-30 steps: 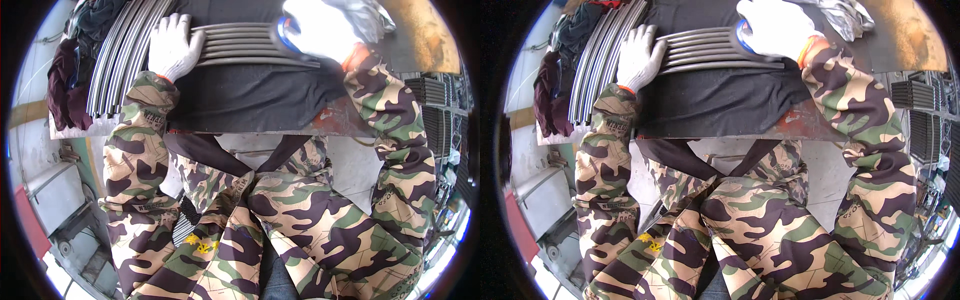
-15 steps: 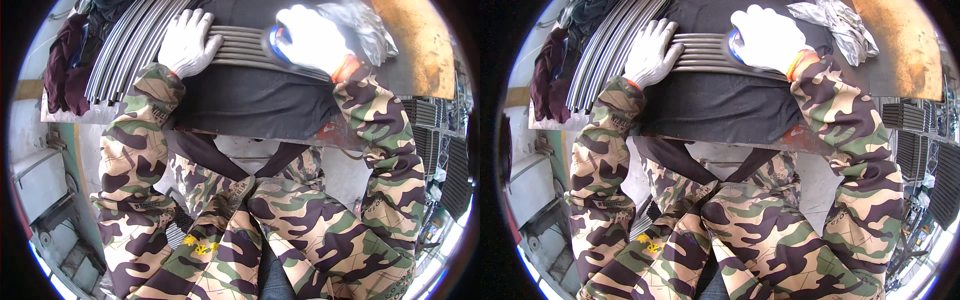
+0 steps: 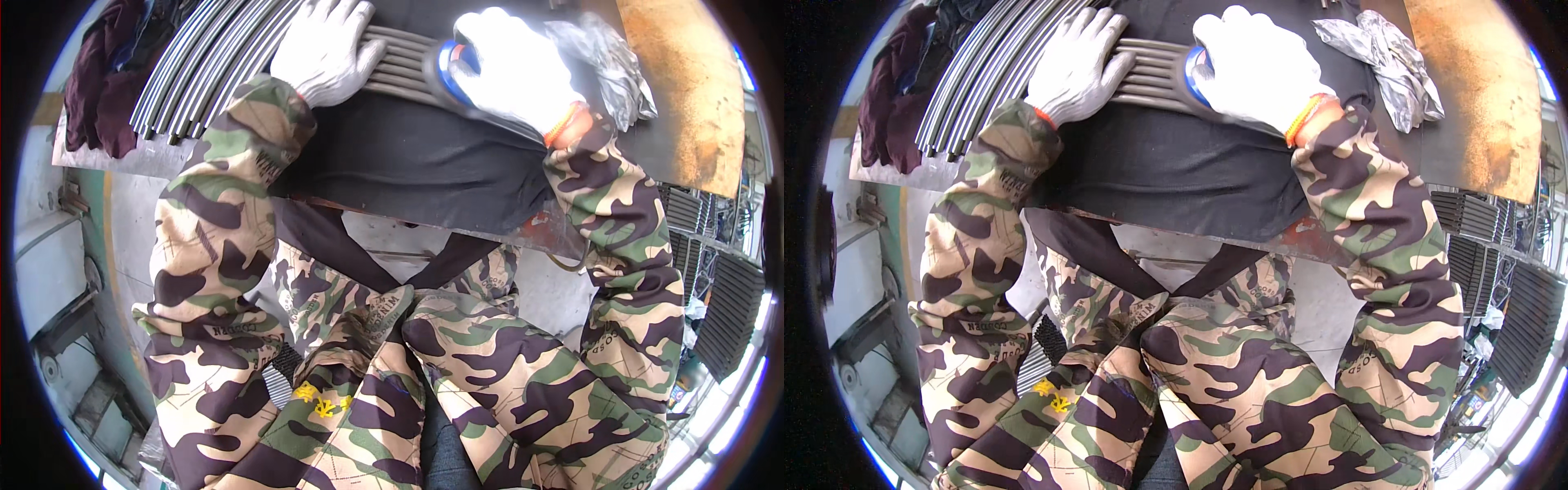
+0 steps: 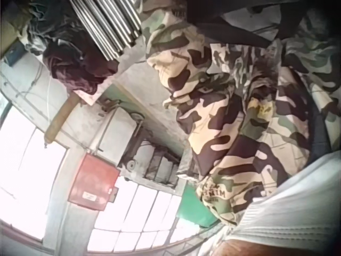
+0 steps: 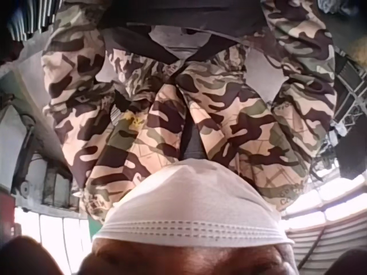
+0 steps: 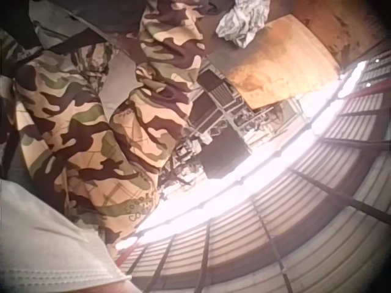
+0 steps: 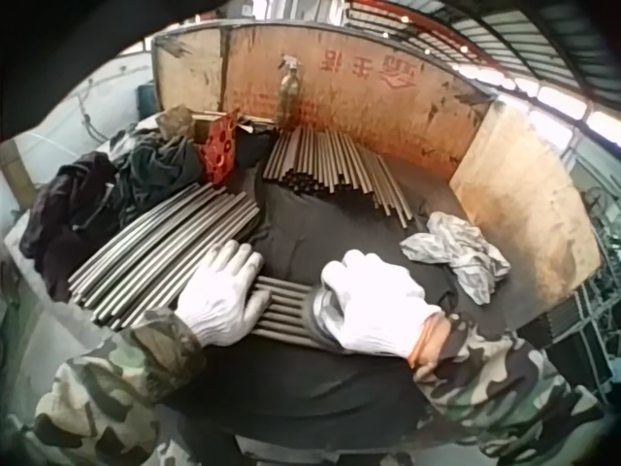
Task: Sanding and cleaning a bundle of metal tubes at a workbench.
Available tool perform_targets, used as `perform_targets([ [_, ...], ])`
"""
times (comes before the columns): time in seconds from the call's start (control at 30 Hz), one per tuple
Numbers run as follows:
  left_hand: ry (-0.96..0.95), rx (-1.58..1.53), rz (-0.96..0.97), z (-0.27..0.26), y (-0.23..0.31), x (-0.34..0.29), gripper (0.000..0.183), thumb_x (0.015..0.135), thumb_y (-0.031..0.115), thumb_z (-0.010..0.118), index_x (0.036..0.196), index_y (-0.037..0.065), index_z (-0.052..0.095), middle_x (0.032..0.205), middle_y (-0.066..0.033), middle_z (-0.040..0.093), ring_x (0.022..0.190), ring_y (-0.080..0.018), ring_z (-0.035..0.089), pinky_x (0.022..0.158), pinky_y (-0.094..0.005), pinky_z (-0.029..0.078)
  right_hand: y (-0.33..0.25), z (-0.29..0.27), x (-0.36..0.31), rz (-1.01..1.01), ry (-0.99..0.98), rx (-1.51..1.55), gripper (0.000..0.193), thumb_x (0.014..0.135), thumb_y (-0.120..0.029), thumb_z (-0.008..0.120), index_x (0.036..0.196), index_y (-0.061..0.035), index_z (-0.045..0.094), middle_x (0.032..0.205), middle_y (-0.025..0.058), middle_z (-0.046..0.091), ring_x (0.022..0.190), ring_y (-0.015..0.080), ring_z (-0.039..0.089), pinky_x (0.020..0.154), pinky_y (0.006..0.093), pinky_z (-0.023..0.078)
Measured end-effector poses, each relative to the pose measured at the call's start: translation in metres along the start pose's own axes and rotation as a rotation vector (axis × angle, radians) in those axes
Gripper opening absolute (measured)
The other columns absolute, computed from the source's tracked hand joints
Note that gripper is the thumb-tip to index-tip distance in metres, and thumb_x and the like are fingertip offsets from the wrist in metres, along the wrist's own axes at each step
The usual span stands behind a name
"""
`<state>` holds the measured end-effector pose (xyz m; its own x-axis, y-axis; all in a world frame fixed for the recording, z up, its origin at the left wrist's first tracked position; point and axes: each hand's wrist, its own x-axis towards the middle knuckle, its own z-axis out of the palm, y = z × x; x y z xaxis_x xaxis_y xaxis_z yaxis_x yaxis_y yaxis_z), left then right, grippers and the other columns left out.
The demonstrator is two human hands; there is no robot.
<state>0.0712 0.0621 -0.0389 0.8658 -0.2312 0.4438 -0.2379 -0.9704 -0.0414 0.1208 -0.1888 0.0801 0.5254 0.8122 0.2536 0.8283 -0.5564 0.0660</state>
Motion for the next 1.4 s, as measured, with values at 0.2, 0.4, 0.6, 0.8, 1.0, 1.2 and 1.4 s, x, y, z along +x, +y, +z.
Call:
perform_targets([
  [0.2,0.031,-0.062,-0.077,-0.013,0.012,-0.002,0.057,0.100,0.035,0.060,0.137,-0.009,0.062,0.143,-0.0312,0.061,0.137,-0.0488,0.053,0.122,-0.0571,0.035,-0.004,0.013,-0.001,-0.051,0.055,-0.016,0.027,0.091,-0.031,0.069,0.108,-0.0109,0.067,0.094,0.0160,0.065,0.086,0.0364,0.070,0.072,0.0500,0.058],
  [0.4,0.007,0.029,-0.041,-0.007,0.016,-0.017,0.053,0.105,0.035,0.056,0.146,0.001,0.057,0.152,-0.0218,0.056,0.145,-0.0401,0.047,0.122,-0.0512,0.034,-0.003,0.011,0.013,0.003,0.002,-0.008,0.024,0.091,-0.030,0.069,0.101,-0.0080,0.066,0.090,0.0192,0.065,0.081,0.0398,0.068,0.070,0.0516,0.057],
  [0.6,0.065,-0.068,-0.100,0.001,0.012,0.004,0.054,0.100,0.033,0.060,0.135,-0.008,0.064,0.141,-0.0302,0.063,0.137,-0.0482,0.054,0.122,-0.0574,0.035,0.002,0.039,-0.005,-0.069,0.043,-0.078,0.032,0.091,-0.034,0.070,0.115,-0.0139,0.068,0.100,0.0131,0.066,0.091,0.0331,0.071,0.076,0.0483,0.060],
  [0.8,0.064,-0.049,-0.101,-0.006,0.018,-0.006,0.053,0.099,0.032,0.061,0.133,-0.008,0.064,0.141,-0.0304,0.063,0.137,-0.0481,0.054,0.121,-0.0577,0.036,-0.016,0.015,0.016,-0.010,-0.017,0.012,0.025,0.091,-0.030,0.069,0.102,-0.0075,0.066,0.091,0.0198,0.065,0.083,0.0402,0.069,0.071,0.0516,0.058],
  [1.0,0.089,-0.058,-0.113,0.010,0.020,0.015,0.051,0.099,0.032,0.060,0.132,-0.008,0.065,0.141,-0.0295,0.063,0.136,-0.0469,0.055,0.121,-0.0574,0.036,-0.011,0.016,0.009,-0.002,-0.036,-0.039,0.024,0.090,-0.030,0.069,0.100,-0.0082,0.065,0.091,0.0188,0.064,0.081,0.0391,0.068,0.069,0.0505,0.057],
  [1.2,0.079,-0.005,-0.135,-0.008,0.017,-0.003,0.054,0.100,0.032,0.060,0.135,-0.008,0.064,0.142,-0.0288,0.063,0.138,-0.0472,0.054,0.122,-0.0576,0.034,-0.023,0.017,0.018,-0.053,0.056,0.022,0.023,0.090,-0.029,0.069,0.100,-0.0083,0.065,0.089,0.0182,0.063,0.080,0.0387,0.067,0.068,0.0504,0.057],
  [1.4,0.042,-0.067,-0.129,-0.022,0.033,-0.024,0.056,0.100,0.030,0.059,0.140,-0.009,0.060,0.146,-0.0300,0.060,0.141,-0.0481,0.051,0.124,-0.0574,0.032,-0.015,0.019,0.021,-0.030,0.043,-0.022,0.024,0.090,-0.030,0.069,0.100,-0.0084,0.065,0.090,0.0186,0.065,0.081,0.0391,0.068,0.070,0.0513,0.057],
])
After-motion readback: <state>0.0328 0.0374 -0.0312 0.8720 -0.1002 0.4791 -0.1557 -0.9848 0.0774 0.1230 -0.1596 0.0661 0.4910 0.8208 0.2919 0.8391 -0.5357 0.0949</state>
